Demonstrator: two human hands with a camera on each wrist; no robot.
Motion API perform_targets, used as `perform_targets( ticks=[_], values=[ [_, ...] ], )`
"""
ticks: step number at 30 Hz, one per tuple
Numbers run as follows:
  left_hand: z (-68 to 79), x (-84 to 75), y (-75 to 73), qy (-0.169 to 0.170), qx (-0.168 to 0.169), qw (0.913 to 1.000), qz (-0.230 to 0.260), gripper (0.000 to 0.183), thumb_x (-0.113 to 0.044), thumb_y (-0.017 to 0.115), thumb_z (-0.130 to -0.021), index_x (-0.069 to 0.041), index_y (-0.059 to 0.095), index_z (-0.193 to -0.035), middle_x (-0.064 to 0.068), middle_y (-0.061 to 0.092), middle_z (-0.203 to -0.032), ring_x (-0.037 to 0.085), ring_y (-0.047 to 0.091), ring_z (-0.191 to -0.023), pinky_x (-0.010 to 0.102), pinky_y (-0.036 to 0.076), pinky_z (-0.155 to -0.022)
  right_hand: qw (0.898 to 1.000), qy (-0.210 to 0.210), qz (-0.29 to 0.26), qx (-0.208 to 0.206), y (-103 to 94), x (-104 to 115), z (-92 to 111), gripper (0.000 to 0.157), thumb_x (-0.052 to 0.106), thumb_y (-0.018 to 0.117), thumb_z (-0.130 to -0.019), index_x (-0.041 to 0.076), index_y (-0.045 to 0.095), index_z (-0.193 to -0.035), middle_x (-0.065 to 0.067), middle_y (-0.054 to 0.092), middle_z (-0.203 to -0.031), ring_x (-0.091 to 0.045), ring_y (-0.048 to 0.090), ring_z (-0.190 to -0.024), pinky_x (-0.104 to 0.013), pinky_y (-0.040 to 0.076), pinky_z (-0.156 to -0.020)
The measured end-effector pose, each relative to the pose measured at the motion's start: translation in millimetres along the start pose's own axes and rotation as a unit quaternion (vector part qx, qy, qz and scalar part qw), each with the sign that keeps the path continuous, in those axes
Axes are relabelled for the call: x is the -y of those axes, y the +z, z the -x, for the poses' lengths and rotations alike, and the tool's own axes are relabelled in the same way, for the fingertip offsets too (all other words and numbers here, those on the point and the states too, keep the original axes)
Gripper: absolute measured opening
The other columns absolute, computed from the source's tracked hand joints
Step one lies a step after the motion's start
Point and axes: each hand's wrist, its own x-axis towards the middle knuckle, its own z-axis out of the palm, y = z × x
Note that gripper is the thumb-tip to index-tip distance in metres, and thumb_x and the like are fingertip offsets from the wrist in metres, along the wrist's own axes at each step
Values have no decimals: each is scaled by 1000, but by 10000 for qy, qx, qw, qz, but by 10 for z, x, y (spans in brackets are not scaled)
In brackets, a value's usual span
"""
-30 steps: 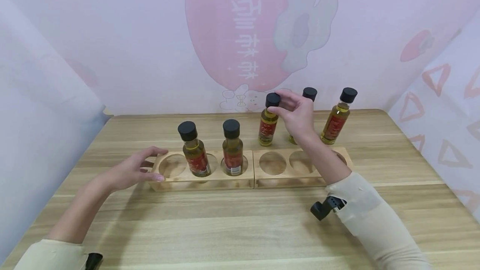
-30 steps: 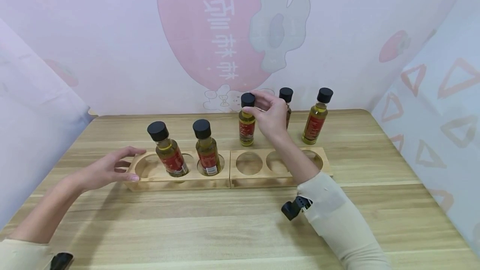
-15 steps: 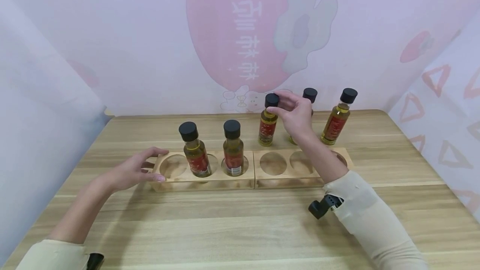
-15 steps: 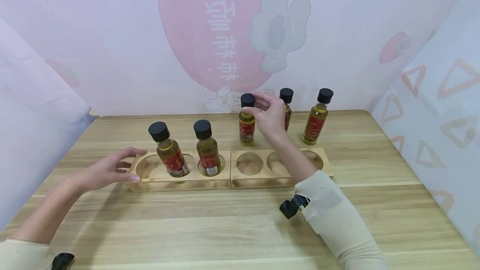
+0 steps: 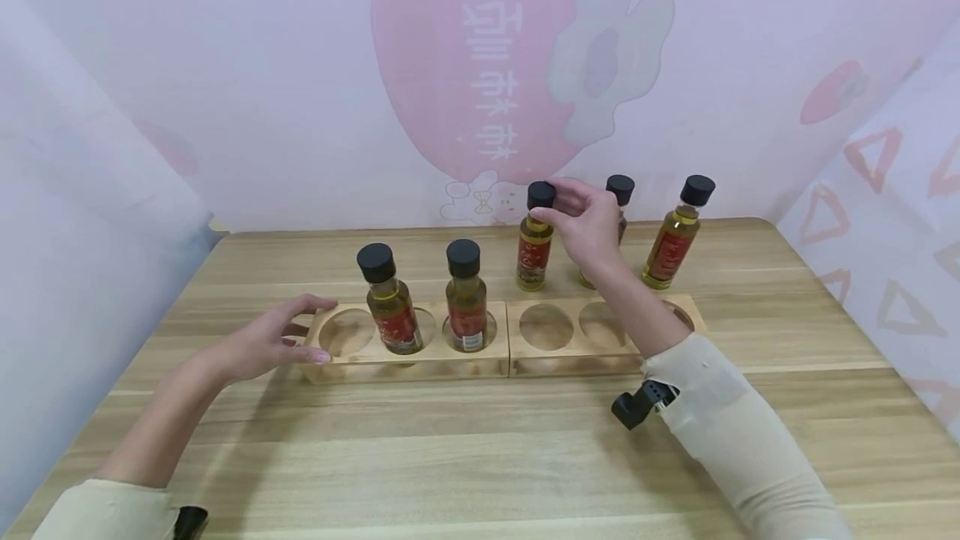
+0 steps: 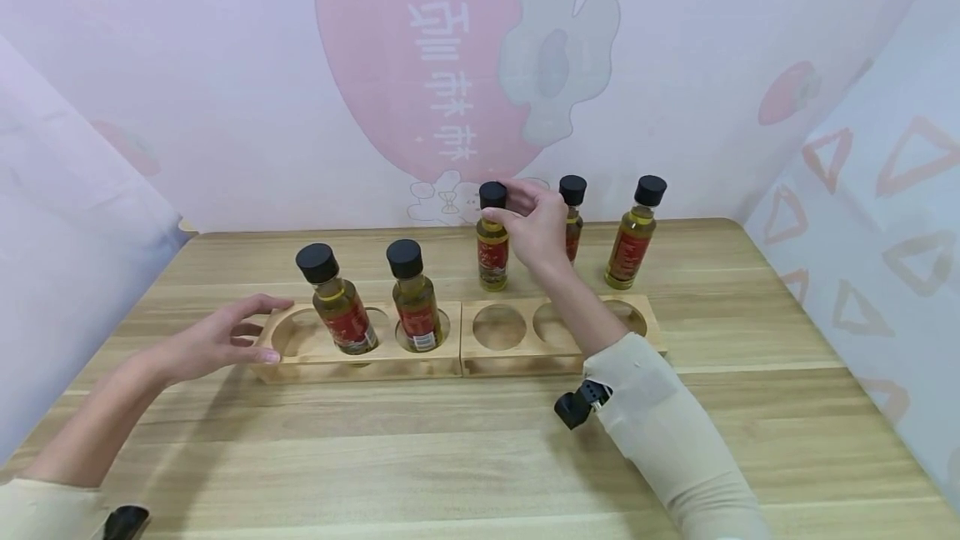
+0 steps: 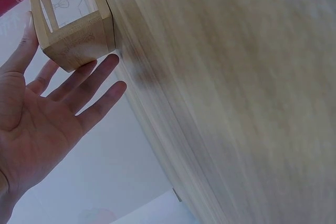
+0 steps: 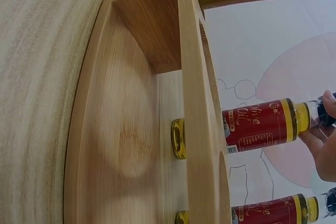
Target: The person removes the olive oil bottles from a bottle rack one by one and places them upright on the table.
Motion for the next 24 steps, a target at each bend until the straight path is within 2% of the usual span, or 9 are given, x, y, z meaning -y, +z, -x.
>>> perform_targets(
  ticks=[11,24],
  values=[
    [-9,-16,15,49,5,9999,92,68,-9,76,-94,10,39,-148,35,37,-154,61,53,-123,68,49,-101,9995,300,-37,52,-4,-26,-39,48,5,81,-89,1,68,-134,-19,72,-126,-28,71,-116,-29,58,-98],
    [-10,-18,-3,-21,4,10000,61,69,-9,77,-94,11,39,-148,36,37,-154,62,52,-123,68,49,-100,9994,307,24,159,14,-26,-69,51,6,81,-89,-1,65,-137,-21,70,-129,-30,69,-119,-33,57,-101]
  ],
)
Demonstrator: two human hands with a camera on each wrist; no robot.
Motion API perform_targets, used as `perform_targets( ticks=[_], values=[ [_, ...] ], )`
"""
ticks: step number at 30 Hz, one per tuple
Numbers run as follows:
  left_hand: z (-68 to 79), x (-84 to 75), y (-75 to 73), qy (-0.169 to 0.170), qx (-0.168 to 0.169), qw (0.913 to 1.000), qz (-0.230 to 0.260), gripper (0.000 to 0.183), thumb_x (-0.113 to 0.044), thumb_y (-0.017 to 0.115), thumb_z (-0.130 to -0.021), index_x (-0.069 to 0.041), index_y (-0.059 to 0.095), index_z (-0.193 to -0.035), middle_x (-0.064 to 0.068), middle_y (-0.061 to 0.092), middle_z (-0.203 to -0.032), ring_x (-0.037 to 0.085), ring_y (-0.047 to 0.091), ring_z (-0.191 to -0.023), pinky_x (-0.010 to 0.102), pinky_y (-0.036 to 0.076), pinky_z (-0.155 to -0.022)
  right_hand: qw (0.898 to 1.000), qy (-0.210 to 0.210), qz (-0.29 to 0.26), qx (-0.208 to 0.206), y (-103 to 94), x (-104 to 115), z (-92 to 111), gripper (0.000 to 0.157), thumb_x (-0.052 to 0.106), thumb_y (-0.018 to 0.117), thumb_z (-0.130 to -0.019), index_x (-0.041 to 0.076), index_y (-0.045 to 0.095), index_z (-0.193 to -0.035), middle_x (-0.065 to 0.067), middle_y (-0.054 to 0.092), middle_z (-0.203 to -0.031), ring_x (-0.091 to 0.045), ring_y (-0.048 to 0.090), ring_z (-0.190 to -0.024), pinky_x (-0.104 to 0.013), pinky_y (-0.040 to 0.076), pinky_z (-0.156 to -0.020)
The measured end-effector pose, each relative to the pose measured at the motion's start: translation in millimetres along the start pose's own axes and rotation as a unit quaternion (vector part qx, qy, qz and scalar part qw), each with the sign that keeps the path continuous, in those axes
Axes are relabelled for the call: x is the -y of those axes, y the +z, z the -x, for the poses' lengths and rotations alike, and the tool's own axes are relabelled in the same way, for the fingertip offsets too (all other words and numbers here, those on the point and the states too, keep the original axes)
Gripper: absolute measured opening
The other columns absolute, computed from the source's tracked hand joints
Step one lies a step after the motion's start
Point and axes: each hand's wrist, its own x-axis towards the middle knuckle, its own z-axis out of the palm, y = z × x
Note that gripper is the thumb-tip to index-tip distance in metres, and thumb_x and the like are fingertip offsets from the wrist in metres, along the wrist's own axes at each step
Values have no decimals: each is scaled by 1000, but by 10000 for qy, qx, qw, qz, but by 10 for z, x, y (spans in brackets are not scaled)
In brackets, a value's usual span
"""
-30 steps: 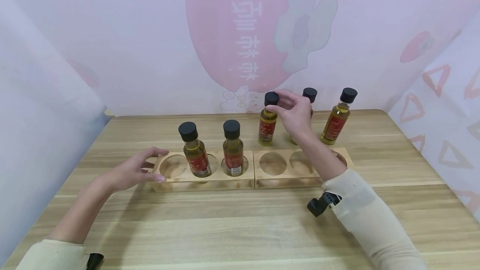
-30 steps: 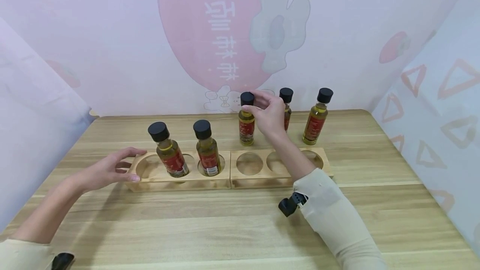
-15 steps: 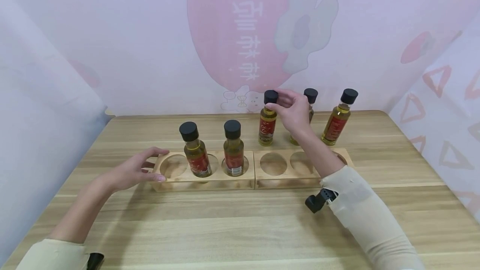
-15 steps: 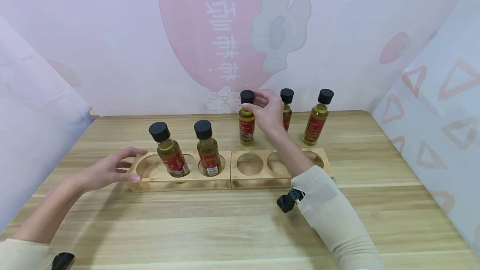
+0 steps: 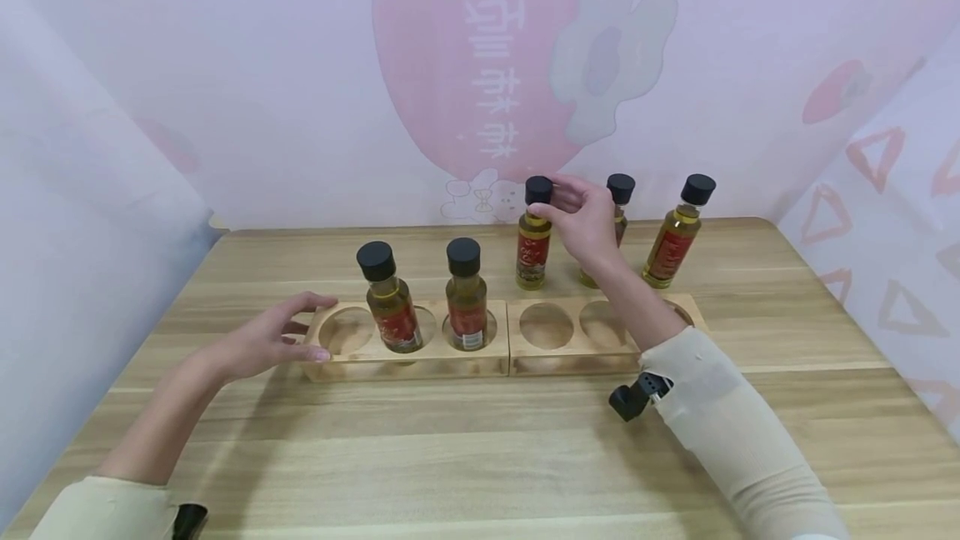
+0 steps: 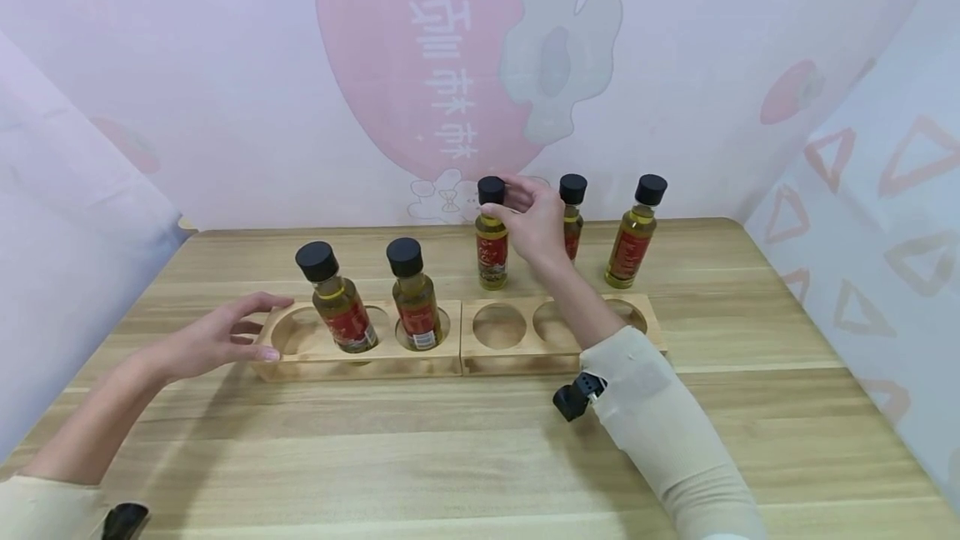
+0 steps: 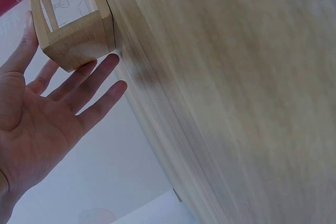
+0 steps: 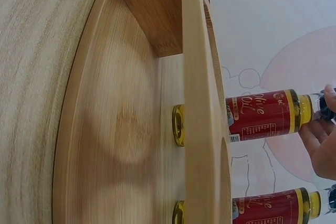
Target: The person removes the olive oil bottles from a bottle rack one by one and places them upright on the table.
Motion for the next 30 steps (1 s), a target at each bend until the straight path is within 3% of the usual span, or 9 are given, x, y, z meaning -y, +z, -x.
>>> perform_targets(
  ticks=[16,30],
  values=[
    [-20,45,5,12,-1,10000,-12,68,-8,76,-94,12,39,-147,36,38,-153,62,52,-123,67,50,-100,9998,-38,34,166,-14,-15,-26,51,5,81,-90,0,64,-138,-21,69,-131,-31,68,-120,-35,56,-102],
    [-28,56,0,-5,14,10000,-43,70,-10,77,-94,12,38,-148,37,38,-153,62,52,-123,68,50,-100,9987,-166,122,469,-57,49,23,67,7,81,-90,7,53,-151,-18,59,-147,-31,61,-131,-37,51,-110]
  ],
)
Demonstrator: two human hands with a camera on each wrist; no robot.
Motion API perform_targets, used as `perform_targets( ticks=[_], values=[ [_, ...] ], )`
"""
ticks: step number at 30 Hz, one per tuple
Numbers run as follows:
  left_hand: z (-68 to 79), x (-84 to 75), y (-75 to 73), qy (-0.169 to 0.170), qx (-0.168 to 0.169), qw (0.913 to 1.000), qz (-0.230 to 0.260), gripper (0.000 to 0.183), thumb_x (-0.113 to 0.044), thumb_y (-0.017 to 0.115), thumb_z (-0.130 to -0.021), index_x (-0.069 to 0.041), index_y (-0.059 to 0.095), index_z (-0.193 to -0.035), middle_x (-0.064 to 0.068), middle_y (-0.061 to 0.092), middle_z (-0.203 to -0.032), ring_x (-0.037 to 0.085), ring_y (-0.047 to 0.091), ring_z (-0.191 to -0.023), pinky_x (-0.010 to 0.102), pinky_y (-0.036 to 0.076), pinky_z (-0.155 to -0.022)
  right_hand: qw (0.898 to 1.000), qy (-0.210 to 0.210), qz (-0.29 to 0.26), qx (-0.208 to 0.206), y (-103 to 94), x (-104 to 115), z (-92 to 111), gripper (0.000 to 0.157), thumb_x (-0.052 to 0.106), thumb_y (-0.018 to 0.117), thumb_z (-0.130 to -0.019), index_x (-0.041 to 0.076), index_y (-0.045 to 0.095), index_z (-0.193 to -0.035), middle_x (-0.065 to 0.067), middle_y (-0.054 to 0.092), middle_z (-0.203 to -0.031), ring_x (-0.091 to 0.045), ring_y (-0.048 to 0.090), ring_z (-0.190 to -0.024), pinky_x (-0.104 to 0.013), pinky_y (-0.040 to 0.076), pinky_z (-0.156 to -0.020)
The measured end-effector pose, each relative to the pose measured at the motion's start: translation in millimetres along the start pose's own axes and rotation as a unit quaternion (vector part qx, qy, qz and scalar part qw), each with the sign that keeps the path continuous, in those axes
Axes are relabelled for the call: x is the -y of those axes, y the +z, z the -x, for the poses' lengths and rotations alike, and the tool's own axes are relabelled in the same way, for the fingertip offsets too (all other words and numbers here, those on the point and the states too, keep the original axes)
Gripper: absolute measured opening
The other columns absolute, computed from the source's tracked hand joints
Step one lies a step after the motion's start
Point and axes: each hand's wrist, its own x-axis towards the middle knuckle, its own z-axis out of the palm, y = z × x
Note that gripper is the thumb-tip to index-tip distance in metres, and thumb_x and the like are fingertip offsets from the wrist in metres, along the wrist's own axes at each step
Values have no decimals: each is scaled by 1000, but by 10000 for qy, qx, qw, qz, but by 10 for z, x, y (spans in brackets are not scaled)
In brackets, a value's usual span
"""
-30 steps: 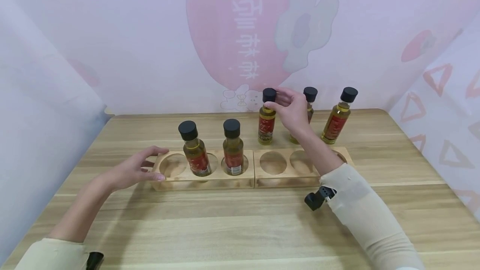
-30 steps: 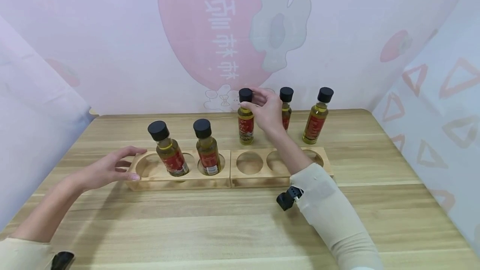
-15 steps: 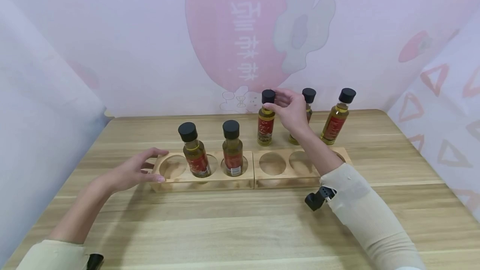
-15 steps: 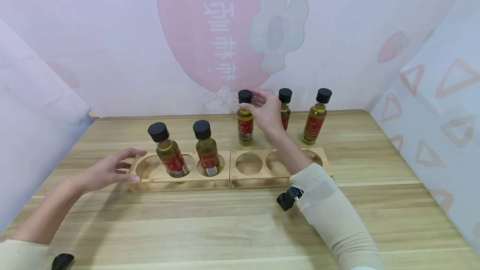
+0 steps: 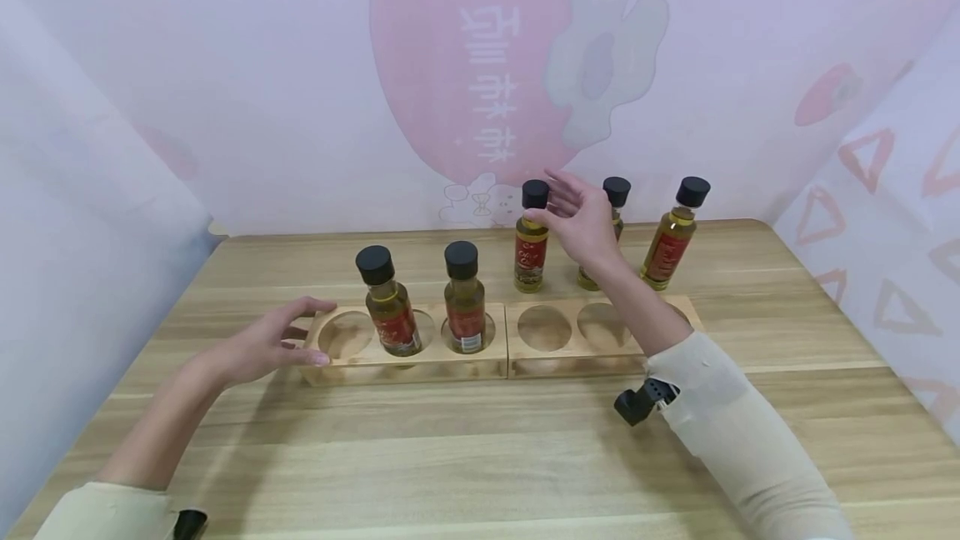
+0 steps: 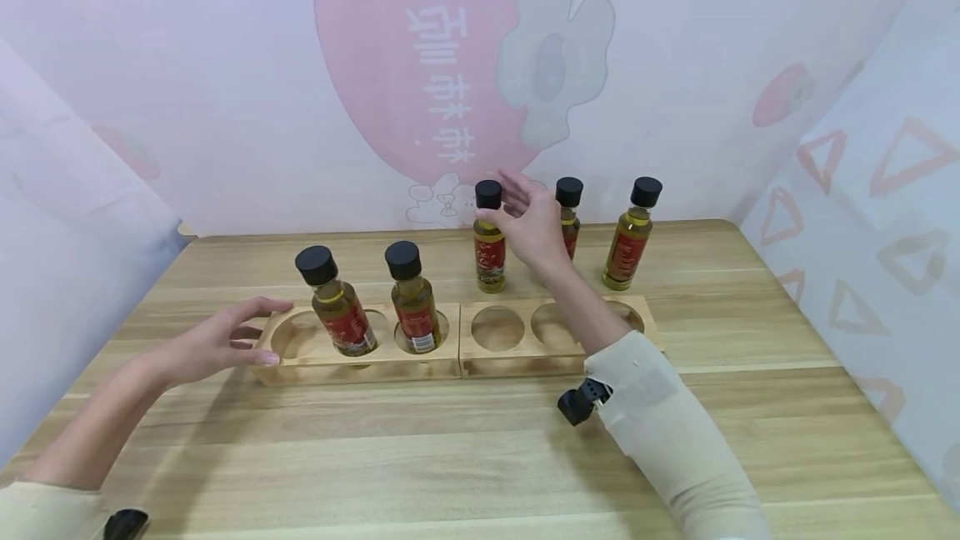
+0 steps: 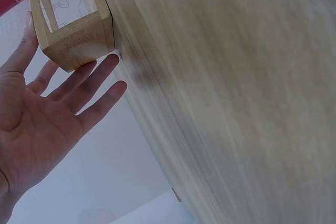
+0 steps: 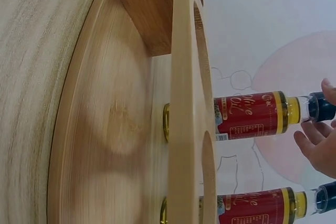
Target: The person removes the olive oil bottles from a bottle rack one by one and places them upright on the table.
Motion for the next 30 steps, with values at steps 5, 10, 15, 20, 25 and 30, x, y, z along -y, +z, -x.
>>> perform_targets(
  ticks=[5,10,15,20,25,30],
  values=[
    [2,2,-3,-8,-17,10000,14,69,-10,77,-94,11,39,-148,36,38,-153,62,52,-124,67,50,-100,9994,-339,30,-49,-53,79,72,68,7,82,-90,6,52,-151,-14,58,-149,-24,55,-138,-35,47,-114],
    [8,0,-11,26,-46,10000,14,67,-8,77,-93,11,41,-146,36,39,-153,61,53,-123,67,51,-99,9974,-715,-24,-117,-102,183,133,67,3,80,-90,3,51,-150,-15,58,-148,-22,52,-141,-37,42,-118],
    [11,-10,-14,50,-40,10000,19,67,-8,77,-93,12,41,-146,37,39,-152,62,53,-122,68,51,-99,9954,-945,-70,-107,-140,272,200,65,1,79,-90,2,51,-149,-14,60,-147,-21,53,-140,-35,41,-119],
    [11,-13,-9,37,-44,10000,19,67,-8,77,-93,12,40,-146,37,39,-152,63,53,-123,68,51,-99,9940,-1076,-211,55,-145,347,296,64,0,79,-90,0,52,-148,-15,61,-145,-20,54,-139,-31,42,-118],
    [6,-14,-4,43,-57,10000,11,67,-8,77,-93,12,41,-146,37,39,-152,62,53,-123,67,51,-99,9931,-1078,-363,290,-132,398,392,61,-3,78,-90,-2,54,-147,-16,63,-142,-21,57,-136,-29,44,-115],
    [-4,-15,4,51,-62,10000,21,67,-8,77,-93,11,42,-145,36,40,-152,61,54,-122,67,51,-99,9938,-883,-491,471,-117,412,456,60,-4,77,-90,0,55,-146,-14,64,-142,-20,58,-135,-29,45,-114]
  ],
)
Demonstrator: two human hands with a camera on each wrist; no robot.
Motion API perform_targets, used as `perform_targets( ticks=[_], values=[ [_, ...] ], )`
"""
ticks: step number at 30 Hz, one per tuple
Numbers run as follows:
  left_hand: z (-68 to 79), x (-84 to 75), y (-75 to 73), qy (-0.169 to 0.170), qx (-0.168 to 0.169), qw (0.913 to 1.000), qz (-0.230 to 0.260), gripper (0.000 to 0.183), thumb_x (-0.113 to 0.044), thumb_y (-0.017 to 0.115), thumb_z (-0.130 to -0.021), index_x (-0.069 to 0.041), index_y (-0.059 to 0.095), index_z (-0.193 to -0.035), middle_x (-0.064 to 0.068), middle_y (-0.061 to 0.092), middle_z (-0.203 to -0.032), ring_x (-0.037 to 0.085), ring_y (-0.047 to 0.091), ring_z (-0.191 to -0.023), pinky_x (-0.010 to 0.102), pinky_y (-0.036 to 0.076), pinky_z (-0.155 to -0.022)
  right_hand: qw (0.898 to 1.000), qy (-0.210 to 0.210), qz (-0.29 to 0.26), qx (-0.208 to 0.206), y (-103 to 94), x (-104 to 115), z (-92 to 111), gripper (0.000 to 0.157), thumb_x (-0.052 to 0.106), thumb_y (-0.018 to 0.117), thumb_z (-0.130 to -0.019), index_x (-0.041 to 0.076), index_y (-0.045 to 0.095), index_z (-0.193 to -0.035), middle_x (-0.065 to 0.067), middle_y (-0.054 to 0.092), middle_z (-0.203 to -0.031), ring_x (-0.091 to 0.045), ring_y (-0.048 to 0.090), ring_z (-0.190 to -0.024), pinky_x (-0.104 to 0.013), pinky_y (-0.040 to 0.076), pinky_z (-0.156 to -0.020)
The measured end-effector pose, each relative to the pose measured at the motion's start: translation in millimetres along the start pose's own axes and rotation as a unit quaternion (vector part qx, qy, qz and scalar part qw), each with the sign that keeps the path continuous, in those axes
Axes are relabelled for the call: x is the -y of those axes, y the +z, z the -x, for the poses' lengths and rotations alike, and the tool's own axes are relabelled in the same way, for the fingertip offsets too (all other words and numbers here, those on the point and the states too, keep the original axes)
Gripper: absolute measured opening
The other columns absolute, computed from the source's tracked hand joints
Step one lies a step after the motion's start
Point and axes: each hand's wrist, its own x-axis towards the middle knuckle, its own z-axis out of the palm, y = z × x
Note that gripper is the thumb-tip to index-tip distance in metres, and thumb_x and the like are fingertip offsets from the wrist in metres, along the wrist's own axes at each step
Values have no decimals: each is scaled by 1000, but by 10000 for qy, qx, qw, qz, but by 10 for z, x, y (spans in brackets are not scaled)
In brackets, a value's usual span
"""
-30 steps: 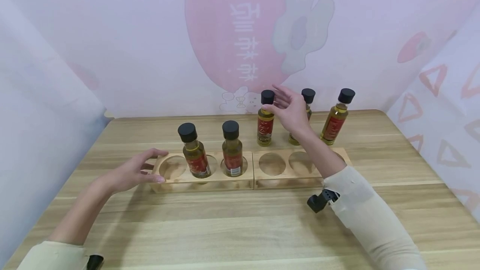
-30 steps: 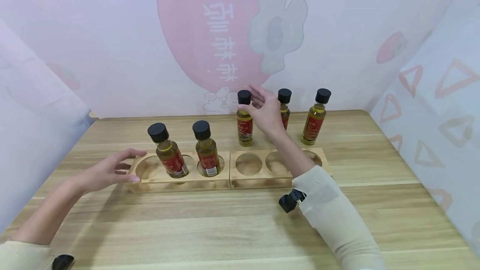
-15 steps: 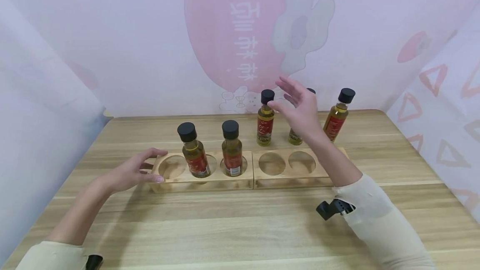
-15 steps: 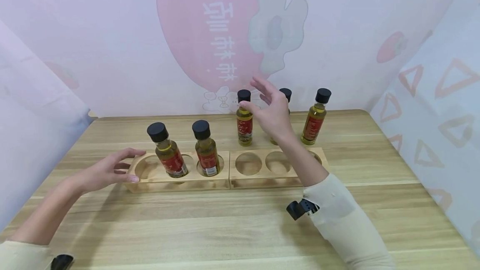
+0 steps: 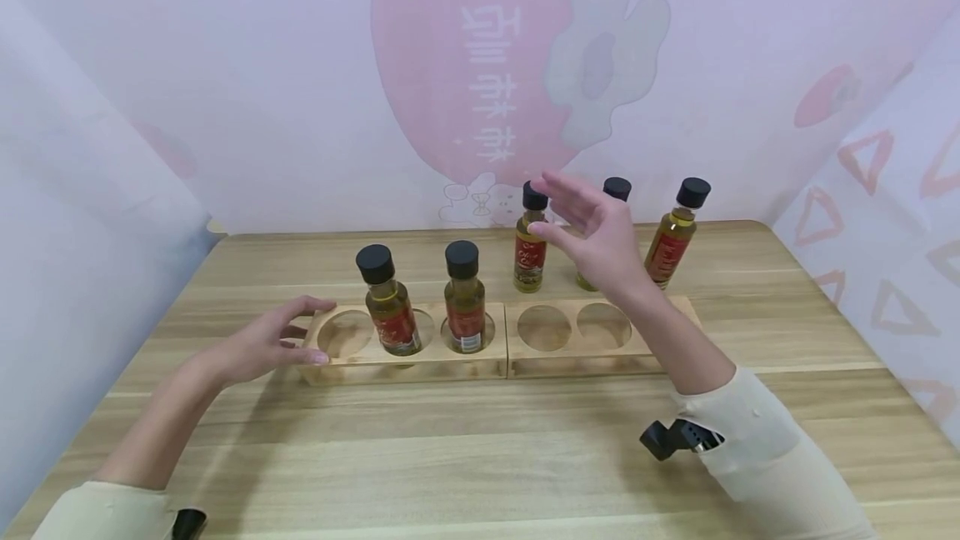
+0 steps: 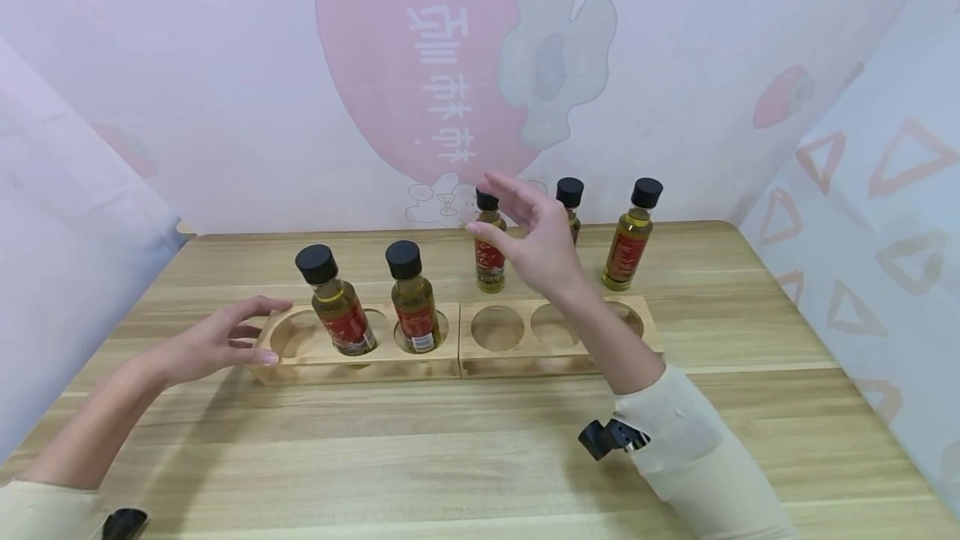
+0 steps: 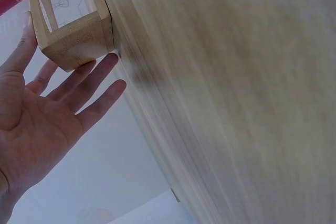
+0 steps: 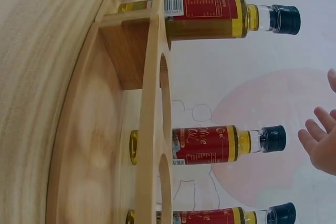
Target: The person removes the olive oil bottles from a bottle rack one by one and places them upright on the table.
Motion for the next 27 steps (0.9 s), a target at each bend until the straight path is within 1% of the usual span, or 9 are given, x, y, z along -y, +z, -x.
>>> perform_targets(
  ticks=[6,9,13,17,22,27],
  values=[
    [-6,3,2,44,-11,10000,17,66,-8,77,-93,12,42,-145,36,40,-152,61,54,-123,66,52,-99,9995,2,-201,236,52,-10,37,59,-7,75,-90,-4,54,-145,-15,62,-144,-24,58,-135,-32,45,-115],
    [-6,1,6,34,-7,10000,17,67,-8,77,-93,12,41,-146,36,39,-152,61,53,-123,66,51,-99,9987,-15,-277,438,89,-16,71,59,-6,74,-91,-2,54,-146,-14,62,-144,-23,57,-136,-31,45,-115],
    [-3,8,10,19,-30,10000,-5,66,-9,77,-93,11,42,-146,36,40,-152,61,53,-123,65,52,-99,9964,99,-380,750,152,-15,111,60,-4,74,-93,0,53,-148,-12,61,-145,-20,57,-136,-34,45,-115],
    [6,15,5,35,-43,10000,0,66,-10,78,-93,10,43,-145,36,40,-152,62,53,-122,65,53,-98,9926,251,-664,987,241,-36,134,62,-9,73,-91,-4,51,-149,-16,60,-145,-26,57,-136,-37,46,-114],
    [18,7,-5,-17,-3,10000,30,66,-11,77,-94,11,42,-145,36,39,-153,62,53,-123,66,51,-99,9868,356,-1039,1191,347,-81,152,60,-12,71,-91,-7,51,-147,-21,61,-143,-31,58,-135,-35,48,-112],
    [23,7,-15,-51,-11,10000,9,67,-10,77,-94,11,41,-146,36,39,-153,62,52,-124,66,51,-100,9817,324,-1277,1376,440,-89,162,58,-15,69,-90,-10,51,-145,-26,60,-142,-33,59,-133,-44,47,-112]
  ],
)
